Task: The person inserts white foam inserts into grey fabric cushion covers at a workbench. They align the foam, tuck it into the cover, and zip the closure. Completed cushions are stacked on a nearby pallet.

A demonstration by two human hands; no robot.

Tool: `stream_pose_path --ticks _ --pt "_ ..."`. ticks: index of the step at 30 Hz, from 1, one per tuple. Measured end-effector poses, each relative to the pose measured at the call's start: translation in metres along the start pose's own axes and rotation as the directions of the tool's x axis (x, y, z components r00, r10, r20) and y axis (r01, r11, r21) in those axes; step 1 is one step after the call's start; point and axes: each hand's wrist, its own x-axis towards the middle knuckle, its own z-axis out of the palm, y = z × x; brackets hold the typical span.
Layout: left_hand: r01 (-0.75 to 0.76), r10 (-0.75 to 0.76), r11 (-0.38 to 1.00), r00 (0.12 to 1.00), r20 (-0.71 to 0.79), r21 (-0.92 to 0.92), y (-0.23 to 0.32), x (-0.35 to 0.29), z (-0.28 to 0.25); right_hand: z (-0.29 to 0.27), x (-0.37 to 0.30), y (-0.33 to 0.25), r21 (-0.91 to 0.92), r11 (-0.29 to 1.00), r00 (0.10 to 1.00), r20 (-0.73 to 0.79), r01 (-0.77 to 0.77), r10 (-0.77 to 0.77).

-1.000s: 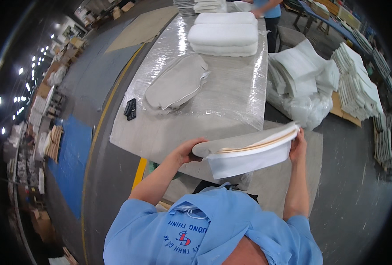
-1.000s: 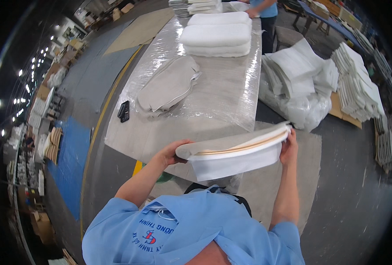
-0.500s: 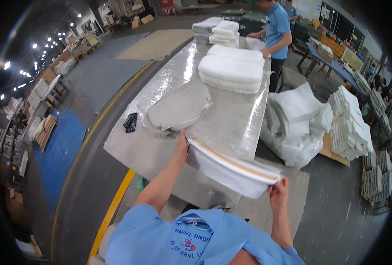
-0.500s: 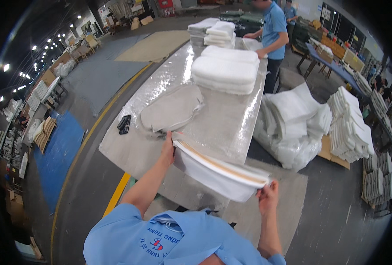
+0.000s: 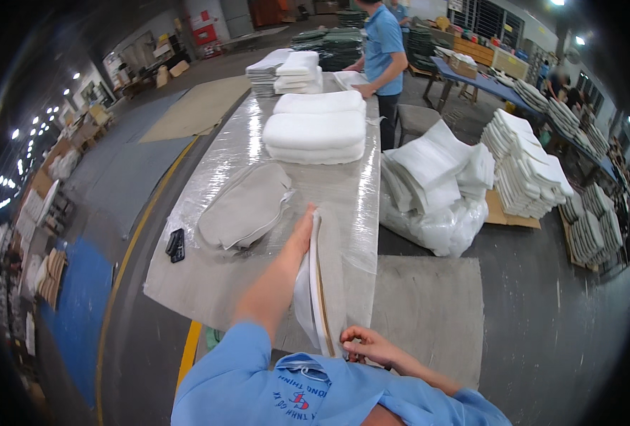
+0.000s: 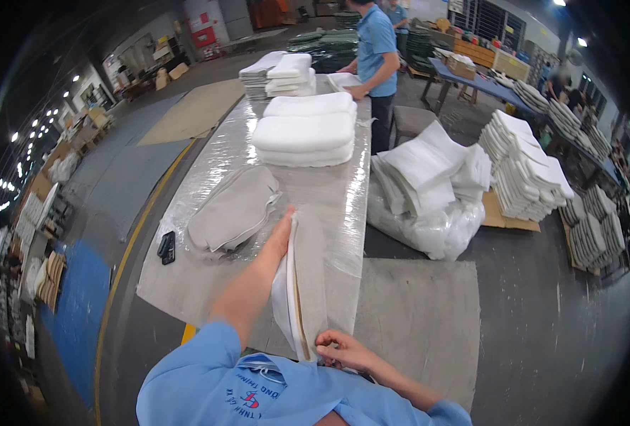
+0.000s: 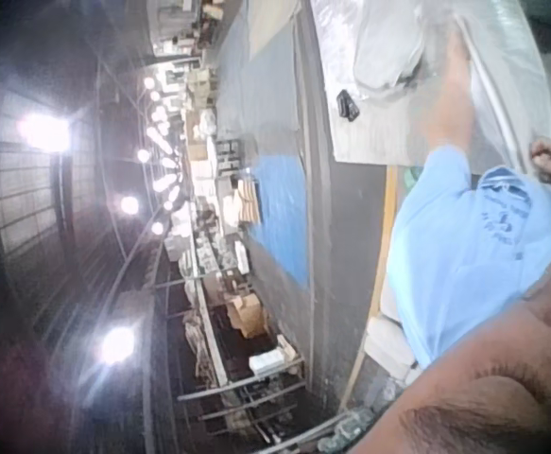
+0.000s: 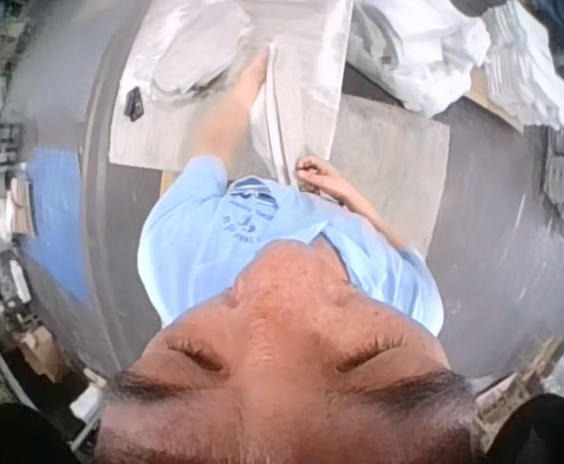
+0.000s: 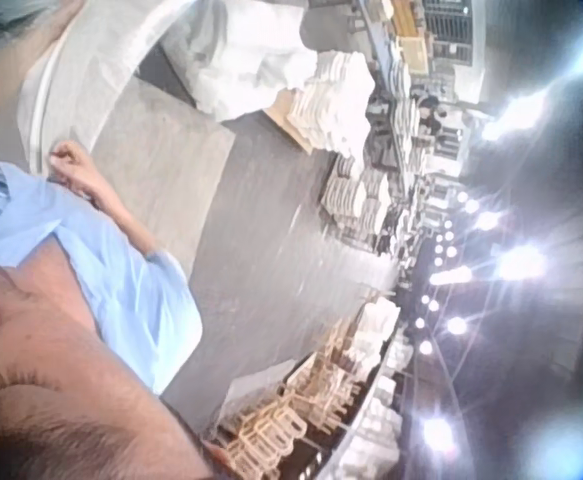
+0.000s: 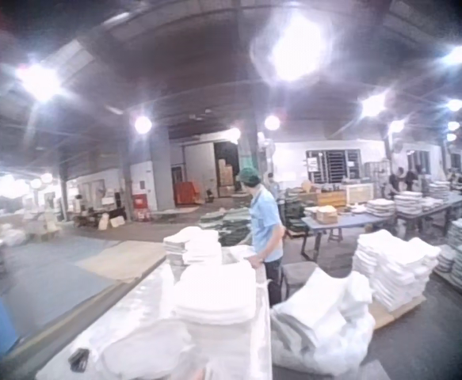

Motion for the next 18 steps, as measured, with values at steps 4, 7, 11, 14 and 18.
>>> stream_pose_path --ticks 4,7,11,14,18 --pt "-0.438 0.399 0.773 0.898 0.185 0.460 -0.035 -0.012 0.031 -0.032 0.062 -0.016 -0.125 0.991 0.986 -0.146 0.057 -0.075" --pt "-0.487 0.350 0.594 0.873 0.339 0.640 -0.053 -0.022 0.049 -0.055 0.111 -0.072 -0.517 0.810 0.594 -0.570 0.277 -0.567" --pt "-0.486 0.402 0.578 0.869 0.290 0.655 -0.043 -0.018 0.052 -0.089 0.151 -0.125 -0.637 0.758 0.410 -0.660 0.139 -0.630" --pt "-0.575 0.524 0.494 0.795 0.305 0.652 -0.043 -0.019 0.063 -0.112 0.157 -0.139 -0.621 0.783 0.468 -0.680 0.041 -0.564" --pt "-0.619 0.579 0.409 0.744 0.334 0.670 -0.028 -0.008 0.067 -0.105 0.161 -0.145 -0.629 0.775 0.477 -0.667 0.050 -0.572"
